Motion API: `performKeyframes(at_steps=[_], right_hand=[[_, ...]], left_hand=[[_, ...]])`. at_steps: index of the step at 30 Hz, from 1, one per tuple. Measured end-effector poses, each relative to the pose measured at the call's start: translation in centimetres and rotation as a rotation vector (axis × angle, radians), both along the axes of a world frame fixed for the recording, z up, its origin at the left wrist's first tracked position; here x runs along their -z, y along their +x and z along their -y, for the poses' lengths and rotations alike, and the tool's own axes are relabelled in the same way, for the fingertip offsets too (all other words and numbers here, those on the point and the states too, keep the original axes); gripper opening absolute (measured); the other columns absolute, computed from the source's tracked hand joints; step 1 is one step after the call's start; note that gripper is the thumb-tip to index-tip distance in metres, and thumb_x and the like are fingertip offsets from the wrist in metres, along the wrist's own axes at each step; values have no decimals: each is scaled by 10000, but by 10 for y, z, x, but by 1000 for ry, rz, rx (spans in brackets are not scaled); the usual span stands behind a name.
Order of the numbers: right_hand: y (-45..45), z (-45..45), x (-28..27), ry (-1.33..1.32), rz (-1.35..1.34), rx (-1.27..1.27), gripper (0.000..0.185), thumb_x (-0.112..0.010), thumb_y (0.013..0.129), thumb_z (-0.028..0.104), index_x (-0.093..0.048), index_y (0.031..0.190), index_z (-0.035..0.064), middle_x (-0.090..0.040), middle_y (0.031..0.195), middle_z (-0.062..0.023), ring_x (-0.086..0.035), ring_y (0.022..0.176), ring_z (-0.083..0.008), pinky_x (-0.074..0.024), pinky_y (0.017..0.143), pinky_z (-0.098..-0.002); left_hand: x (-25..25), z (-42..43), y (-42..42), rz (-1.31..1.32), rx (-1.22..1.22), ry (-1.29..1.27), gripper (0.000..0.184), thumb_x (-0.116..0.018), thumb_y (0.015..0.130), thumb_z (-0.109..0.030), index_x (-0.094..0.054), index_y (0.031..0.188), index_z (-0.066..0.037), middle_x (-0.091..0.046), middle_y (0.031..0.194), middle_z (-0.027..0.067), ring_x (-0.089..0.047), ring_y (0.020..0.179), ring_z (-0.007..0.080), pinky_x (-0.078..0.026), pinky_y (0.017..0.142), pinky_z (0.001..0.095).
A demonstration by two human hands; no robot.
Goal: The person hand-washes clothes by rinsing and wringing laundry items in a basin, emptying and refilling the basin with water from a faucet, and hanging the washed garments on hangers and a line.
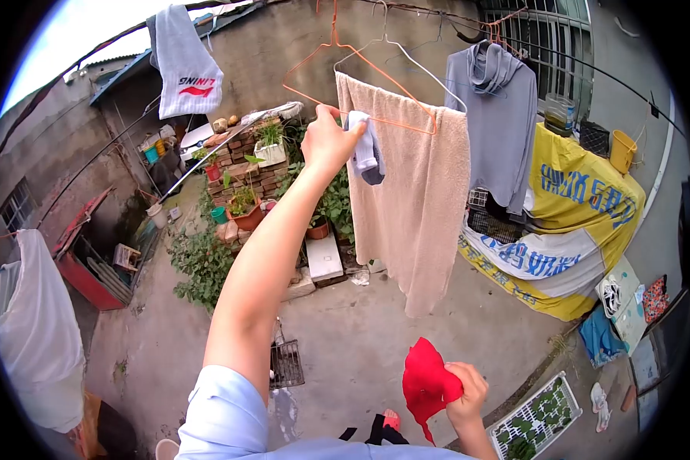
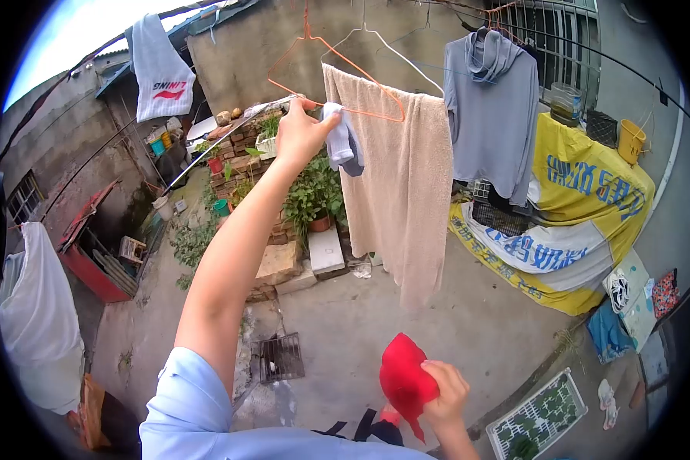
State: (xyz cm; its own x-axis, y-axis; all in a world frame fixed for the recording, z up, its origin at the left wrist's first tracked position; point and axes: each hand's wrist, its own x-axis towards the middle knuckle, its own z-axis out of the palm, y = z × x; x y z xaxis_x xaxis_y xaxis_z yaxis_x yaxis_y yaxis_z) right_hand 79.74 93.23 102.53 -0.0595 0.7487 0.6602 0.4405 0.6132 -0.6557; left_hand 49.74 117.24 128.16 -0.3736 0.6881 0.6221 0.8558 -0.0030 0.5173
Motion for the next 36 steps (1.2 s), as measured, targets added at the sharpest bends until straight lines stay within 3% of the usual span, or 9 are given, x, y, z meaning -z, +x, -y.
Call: performKeyframes(at_steps=[3, 7, 10, 16, 22, 29, 31, 35, 36], right_hand=[[0, -32, -10, 3, -48, -26, 152, -604, 745, 93, -635, 871, 13, -643, 837, -151, -644, 716, -276, -502, 641, -318], [-4, -58, -30, 36, -10, -12, 150, -606, 749, 88, -636, 879, 19, -639, 847, -149, -644, 715, -271, -502, 630, -307], [-13, -69, -30, 83, -18, -53, 157, -615, 740, 90, -638, 881, 24, -638, 851, -151, -644, 713, -272, -502, 631, -306], [-34, -83, -26, 143, -25, -117, 201, -647, 706, 90, -654, 896, 26, -640, 853, -140, -644, 711, -278, -512, 630, -324], [-57, -92, -26, 174, -44, -204, 197, -635, 719, 79, -630, 898, -2, -633, 806, -159, -633, 695, -275, -500, 628, -324], [-77, -104, -19, 169, -37, -322, 213, -638, 708, 90, -616, 893, -12, -630, 804, -157, -627, 698, -278, -495, 637, -328], [-83, -105, -17, 185, -37, -356, 213, -638, 708, 91, -615, 893, -12, -630, 800, -155, -625, 700, -279, -493, 639, -328], [-87, -109, -16, 196, -46, -411, 214, -637, 709, 94, -610, 893, -11, -627, 793, -150, -619, 702, -279, -491, 641, -329], [-87, -109, -17, 197, -46, -423, 214, -637, 709, 94, -610, 893, -11, -627, 793, -150, -619, 702, -279, -491, 641, -329]], left_hand=[[21, -2, -7, 18, 108, 221, 228, -658, 762, -213, -591, 766, 5, -635, 674, 100, -626, 636, 176, -488, 604, 307], [59, 24, -17, 296, 346, 108, 135, -602, 773, -118, -547, 723, -5, -553, 606, 13, -497, 540, 83, -403, 521, 222], [99, 44, -27, 276, 491, 244, 139, -571, 712, -53, -480, 641, 25, -545, 842, 95, -496, 715, 140, -403, 596, 253], [129, 114, -45, 685, 673, 233, 192, -487, 683, 35, -342, 602, -62, -506, 710, 33, -397, 637, 69, -329, 548, 221], [70, 202, -78, 945, 743, -12, 202, -463, 686, 84, -496, 836, -47, -553, 811, 9, -517, 707, 69, -428, 636, 215], [-70, 305, -94, 530, 584, 270, 234, -465, 713, 30, -577, 918, 9, -610, 872, 75, -570, 720, 86, -470, 657, 213], [-117, 321, -97, 242, 501, 266, 250, -470, 744, 2, -589, 965, 9, -603, 846, 57, -553, 714, 71, -446, 653, 184], [-226, 314, -88, -737, -78, 337, 266, -409, 826, 34, -558, 1028, -54, -531, 806, 55, -513, 786, 124, -421, 708, 244], [-244, 315, -85, -884, -152, 305, 314, -421, 734, 123, -568, 969, -24, -529, 816, 50, -492, 762, 118, -392, 688, 217]])
